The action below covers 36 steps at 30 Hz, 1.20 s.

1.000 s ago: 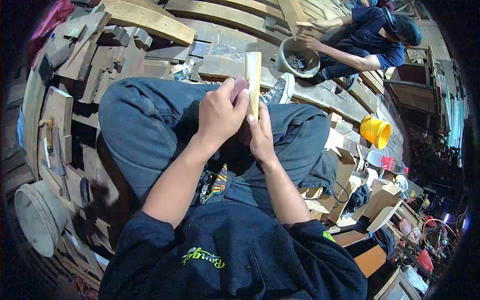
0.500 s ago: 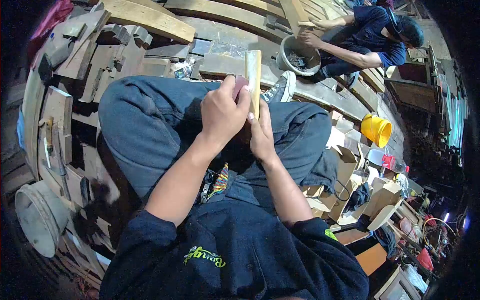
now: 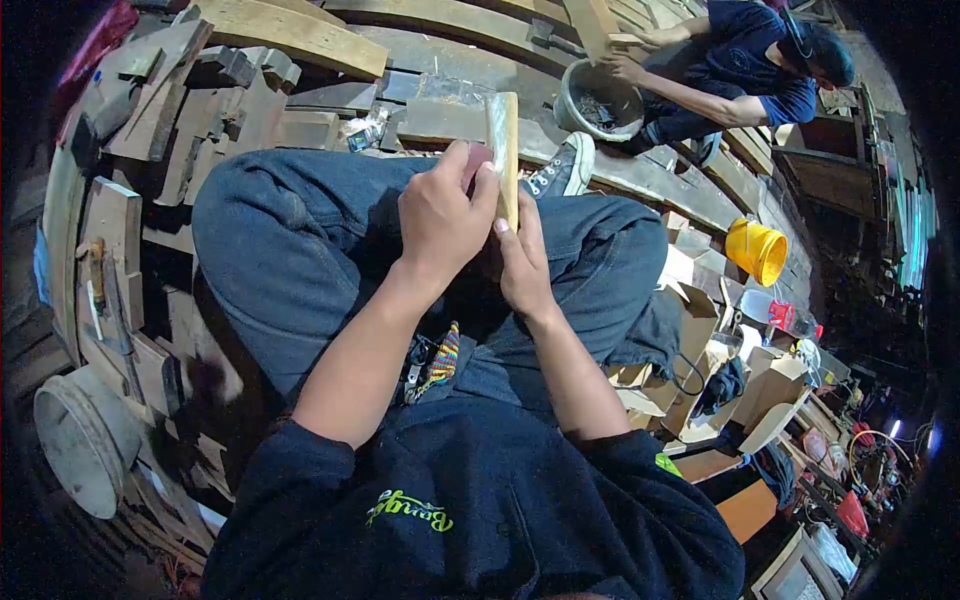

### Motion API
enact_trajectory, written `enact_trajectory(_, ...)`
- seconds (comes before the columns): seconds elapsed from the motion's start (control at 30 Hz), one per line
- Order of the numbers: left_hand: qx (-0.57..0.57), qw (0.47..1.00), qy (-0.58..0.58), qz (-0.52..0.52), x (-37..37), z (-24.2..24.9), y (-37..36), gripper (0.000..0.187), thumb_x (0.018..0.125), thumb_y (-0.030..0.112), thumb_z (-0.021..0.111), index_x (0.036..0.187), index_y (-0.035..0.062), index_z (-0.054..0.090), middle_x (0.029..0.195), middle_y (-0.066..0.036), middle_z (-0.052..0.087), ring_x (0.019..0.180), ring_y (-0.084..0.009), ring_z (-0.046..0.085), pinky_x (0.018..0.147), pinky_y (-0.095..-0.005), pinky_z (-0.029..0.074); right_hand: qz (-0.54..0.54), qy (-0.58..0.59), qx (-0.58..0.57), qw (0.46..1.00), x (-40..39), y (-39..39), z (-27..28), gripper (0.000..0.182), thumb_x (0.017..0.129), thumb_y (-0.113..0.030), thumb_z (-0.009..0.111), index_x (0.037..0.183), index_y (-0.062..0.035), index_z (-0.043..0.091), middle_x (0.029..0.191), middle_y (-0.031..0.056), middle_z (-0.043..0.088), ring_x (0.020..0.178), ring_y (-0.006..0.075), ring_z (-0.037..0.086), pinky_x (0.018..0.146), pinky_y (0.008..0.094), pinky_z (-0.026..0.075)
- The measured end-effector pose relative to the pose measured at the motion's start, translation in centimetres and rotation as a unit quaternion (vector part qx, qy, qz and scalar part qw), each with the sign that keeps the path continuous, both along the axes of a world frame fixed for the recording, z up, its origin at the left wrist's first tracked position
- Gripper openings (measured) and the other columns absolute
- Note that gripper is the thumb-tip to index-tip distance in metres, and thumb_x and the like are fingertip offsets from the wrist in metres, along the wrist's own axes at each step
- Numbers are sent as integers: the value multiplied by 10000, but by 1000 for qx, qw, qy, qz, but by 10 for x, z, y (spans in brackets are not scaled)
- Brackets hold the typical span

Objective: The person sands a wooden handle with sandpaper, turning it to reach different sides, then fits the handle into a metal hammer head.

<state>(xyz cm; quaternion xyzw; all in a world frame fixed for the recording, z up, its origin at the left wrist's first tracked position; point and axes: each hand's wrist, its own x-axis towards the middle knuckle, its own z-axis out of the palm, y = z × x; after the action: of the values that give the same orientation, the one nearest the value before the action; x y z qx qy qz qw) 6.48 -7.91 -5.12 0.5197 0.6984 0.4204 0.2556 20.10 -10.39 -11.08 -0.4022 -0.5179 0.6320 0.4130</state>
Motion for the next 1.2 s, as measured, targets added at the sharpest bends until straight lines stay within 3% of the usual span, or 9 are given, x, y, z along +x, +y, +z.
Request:
enact_trajectory(0.3,-18,999,-30,0,-2,-5,2,248,934,255,629,936,10,663,766,-265,678,755,-465,685,664,-525,545,-5,-4,-42,999,1,1,0,542,1056,-206,460,1514,50,324,1478,185,428,1396,255,402,1194,370,262)
enact_trajectory(0.37,-29,1000,-6,8,-2,-8,4,247,937,257,628,939,12,663,788,-262,686,771,-459,689,678,-523,545,-8,3,-28,1000,-1,3,1,526,1048,-211,482,1504,10,338,1124,16,540,899,62,499,782,221,444)
enact_trajectory(0.5,-48,998,-38,-7,-5,-4,2,246,937,254,624,942,11,664,791,-258,687,771,-463,688,683,-524,544,-31,-29,29,999,-3,1,-6,512,1050,-226,465,1489,13,356,1145,31,541,933,71,502,816,224,443)
enact_trajectory(0.7,-18,999,-35,-3,-4,-4,3,246,930,245,633,989,13,688,831,-257,699,811,-451,698,689,-503,550,-1,30,-42,999,-2,2,8,540,1044,-234,475,1502,21,346,1296,97,530,1104,136,521,976,278,427)
enact_trajectory(0.77,-39,998,-48,-10,-6,-4,3,240,933,241,632,993,16,688,841,-254,703,820,-443,702,693,-498,552,2,30,-29,999,-1,1,12,526,1045,-165,456,1513,36,323,1443,152,461,1357,213,425,1167,344,295)
enact_trajectory(1.03,-43,997,-55,-19,-4,2,1,225,934,238,628,991,28,685,845,-224,715,815,-430,707,706,-488,551,-3,93,-84,992,-2,4,13,521,1039,-147,449,1513,31,326,1418,134,481,1320,194,451,1134,321,333)
enact_trajectory(1.07,-44,997,-60,-9,-4,-3,1,226,929,239,632,997,31,688,843,-222,714,815,-432,705,702,-489,550,-6,64,-55,996,-4,4,11,527,1035,-222,475,1500,-2,362,1134,41,565,910,90,544,799,241,462)
enact_trajectory(1.17,-38,998,-49,2,-4,-4,5,232,930,244,631,992,27,685,835,-225,709,813,-442,700,696,-493,549,12,28,-59,998,1,3,9,541,1037,-233,479,1512,-3,358,1136,37,564,907,87,539,796,239,458)
enact_trajectory(1.2,6,1000,-15,-4,-4,-5,5,212,947,210,660,1009,11,699,736,-143,708,685,-276,720,647,-403,539,8,3,-44,999,1,4,13,542,1037,-231,476,1515,1,363,1182,56,560,956,99,542,842,247,458)
